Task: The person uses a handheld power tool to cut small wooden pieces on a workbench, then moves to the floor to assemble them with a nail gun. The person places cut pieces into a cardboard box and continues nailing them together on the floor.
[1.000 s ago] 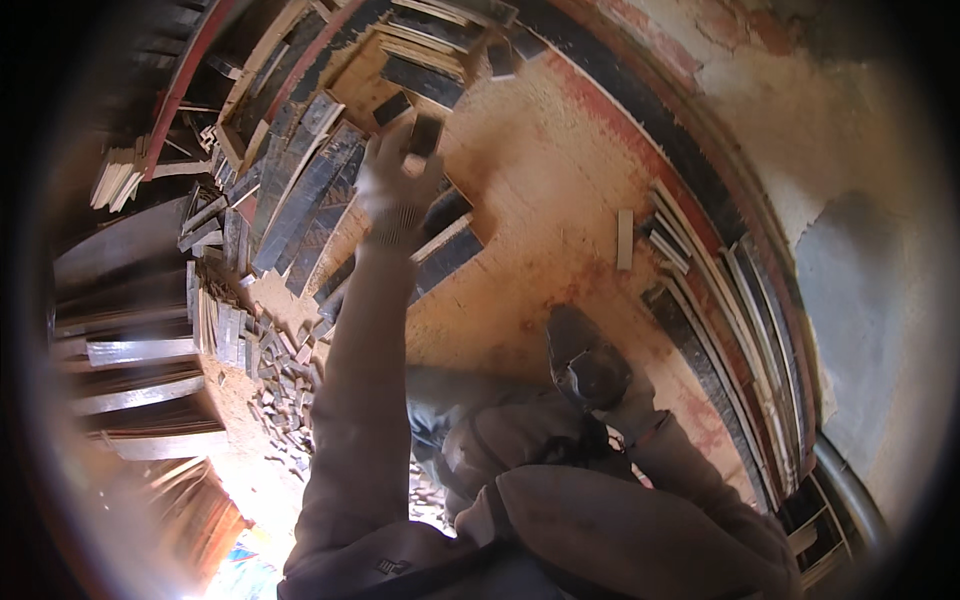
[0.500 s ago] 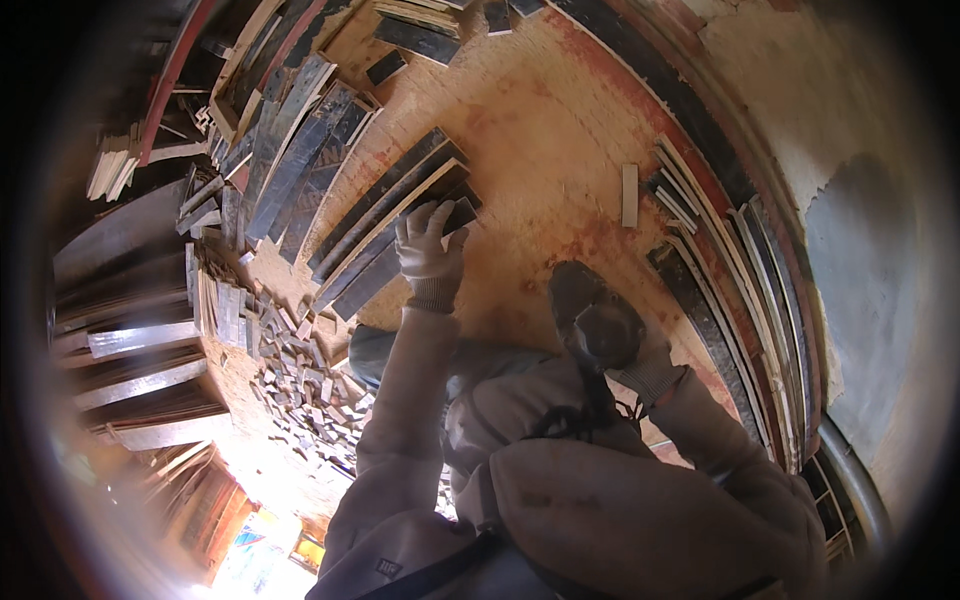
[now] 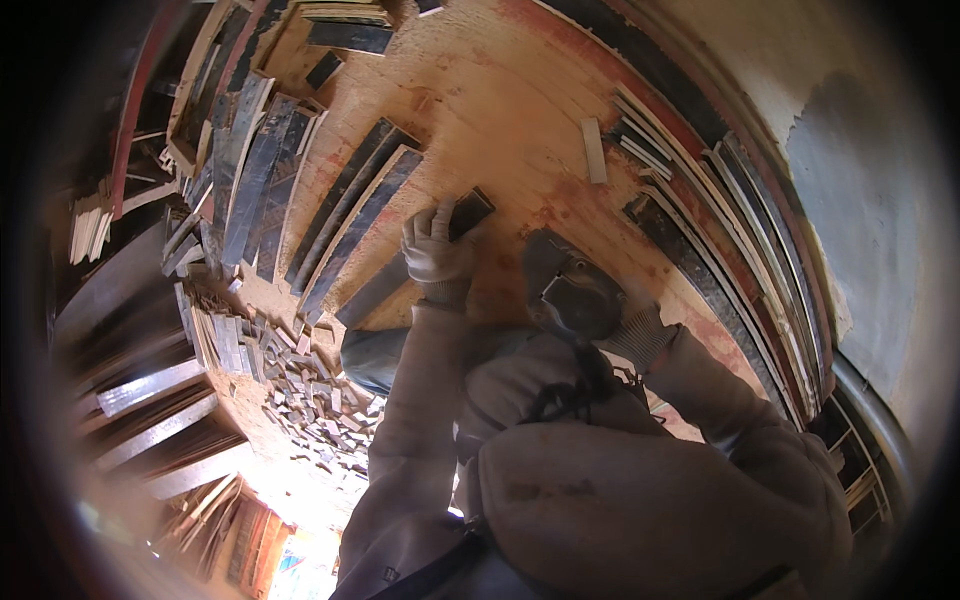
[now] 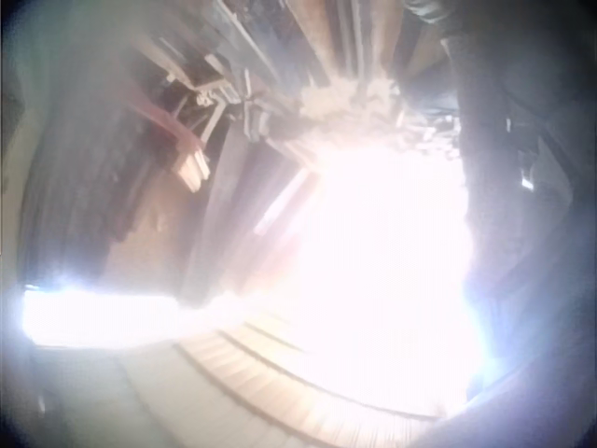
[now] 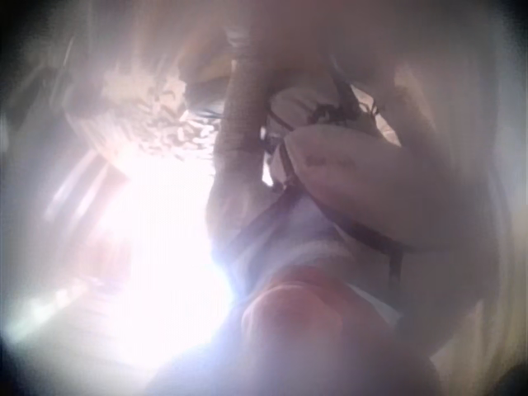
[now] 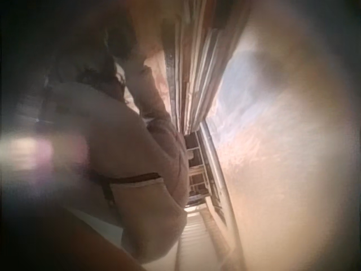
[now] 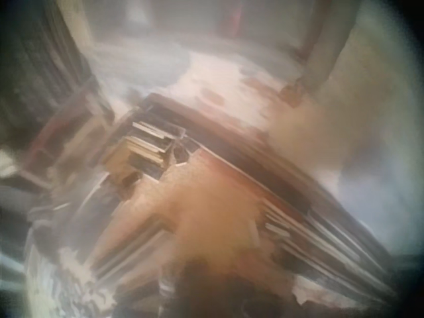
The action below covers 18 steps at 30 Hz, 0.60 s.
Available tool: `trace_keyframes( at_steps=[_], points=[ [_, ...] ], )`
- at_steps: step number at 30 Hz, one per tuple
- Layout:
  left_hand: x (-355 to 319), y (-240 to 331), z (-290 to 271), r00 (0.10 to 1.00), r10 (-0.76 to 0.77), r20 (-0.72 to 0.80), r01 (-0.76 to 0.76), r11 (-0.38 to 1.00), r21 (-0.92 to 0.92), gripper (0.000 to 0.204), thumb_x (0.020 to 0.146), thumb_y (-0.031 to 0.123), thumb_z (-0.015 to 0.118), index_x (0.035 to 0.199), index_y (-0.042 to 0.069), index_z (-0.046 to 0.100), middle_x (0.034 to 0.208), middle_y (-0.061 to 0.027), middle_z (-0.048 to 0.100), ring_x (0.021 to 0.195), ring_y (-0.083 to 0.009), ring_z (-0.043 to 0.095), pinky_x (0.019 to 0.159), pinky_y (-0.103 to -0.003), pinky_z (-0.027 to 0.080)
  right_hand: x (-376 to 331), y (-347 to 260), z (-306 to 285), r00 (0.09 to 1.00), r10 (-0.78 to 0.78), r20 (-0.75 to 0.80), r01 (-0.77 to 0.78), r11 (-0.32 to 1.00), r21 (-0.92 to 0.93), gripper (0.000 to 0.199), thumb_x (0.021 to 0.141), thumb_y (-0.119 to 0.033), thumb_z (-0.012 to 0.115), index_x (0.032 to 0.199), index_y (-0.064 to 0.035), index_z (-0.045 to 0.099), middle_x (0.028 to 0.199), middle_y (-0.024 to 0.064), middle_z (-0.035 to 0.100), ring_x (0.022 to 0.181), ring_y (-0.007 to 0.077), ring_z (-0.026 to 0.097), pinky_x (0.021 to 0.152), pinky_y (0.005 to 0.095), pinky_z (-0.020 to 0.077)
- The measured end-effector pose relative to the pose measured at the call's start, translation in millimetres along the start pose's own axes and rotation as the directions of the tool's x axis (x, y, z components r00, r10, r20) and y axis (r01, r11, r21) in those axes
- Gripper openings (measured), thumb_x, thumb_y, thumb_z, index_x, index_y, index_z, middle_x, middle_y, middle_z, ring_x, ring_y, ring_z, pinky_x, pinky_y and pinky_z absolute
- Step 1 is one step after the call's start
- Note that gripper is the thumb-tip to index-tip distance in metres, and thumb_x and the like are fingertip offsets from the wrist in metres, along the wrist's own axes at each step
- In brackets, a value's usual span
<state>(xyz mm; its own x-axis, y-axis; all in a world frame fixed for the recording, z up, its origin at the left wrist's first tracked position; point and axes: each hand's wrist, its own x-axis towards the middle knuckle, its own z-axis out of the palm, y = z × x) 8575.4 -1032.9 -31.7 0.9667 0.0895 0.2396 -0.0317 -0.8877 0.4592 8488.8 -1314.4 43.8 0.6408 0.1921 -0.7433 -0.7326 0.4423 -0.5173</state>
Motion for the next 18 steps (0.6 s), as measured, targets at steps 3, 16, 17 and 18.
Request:
trace_keyframes(
  at_steps=[3,16,17,18],
  points=[
    [2.7,-0.1,7.8,0.999,0.0,-0.034,0.0,1.0,-0.01,0.07,0.06,0.032,0.097,0.124,0.012,0.076,0.12,-0.0076,0.071,0.112,-0.0333,0.066,0.097,-0.05,0.055,0.3,-18.8,2.0,0.973,-0.178,0.147,0.229,0.825,-0.517,0.057,0.103,-0.047,0.059,0.143,-0.0047,0.062,0.137,0.0184,0.069,0.126,0.033,0.068,0.111,0.0459,0.0559],
    [12.2,-2.0,27.6,0.99,-0.013,0.14,0.003,0.997,0.074,0.062,0.065,0.031,0.095,0.121,0.011,0.078,0.122,-0.0094,0.073,0.115,-0.0339,0.066,0.098,-0.048,0.057,17.5,-28.4,-13.6,0.979,-0.166,0.12,0.189,0.506,-0.842,0.068,0.075,-0.048,0.09,0.131,-0.0135,0.071,0.116,0.0134,0.078,0.111,0.0322,0.074,0.096,0.0427,0.0595],
    [12.8,-1.5,27.7,0.989,-0.018,0.146,0.006,0.996,0.084,0.062,0.066,0.031,0.095,0.121,0.011,0.078,0.122,-0.0097,0.073,0.115,-0.0339,0.066,0.098,-0.048,0.057,17.7,-29.0,-15.3,0.983,-0.143,0.114,0.169,0.468,-0.868,0.069,0.075,-0.048,0.091,0.131,-0.0135,0.071,0.117,0.0134,0.078,0.111,0.0322,0.074,0.096,0.0425,0.0595],
    [13.3,-0.6,28.0,0.984,-0.039,0.172,0.024,0.995,0.092,0.061,0.066,0.031,0.095,0.121,0.011,0.078,0.123,-0.0085,0.073,0.116,-0.0332,0.066,0.099,-0.049,0.055,17.9,-29.1,-16.5,0.986,-0.128,0.106,0.154,0.459,-0.875,0.07,0.074,-0.048,0.091,0.131,-0.0137,0.07,0.117,0.0133,0.078,0.112,0.0321,0.074,0.096,0.0425,0.0594]
  ],
)
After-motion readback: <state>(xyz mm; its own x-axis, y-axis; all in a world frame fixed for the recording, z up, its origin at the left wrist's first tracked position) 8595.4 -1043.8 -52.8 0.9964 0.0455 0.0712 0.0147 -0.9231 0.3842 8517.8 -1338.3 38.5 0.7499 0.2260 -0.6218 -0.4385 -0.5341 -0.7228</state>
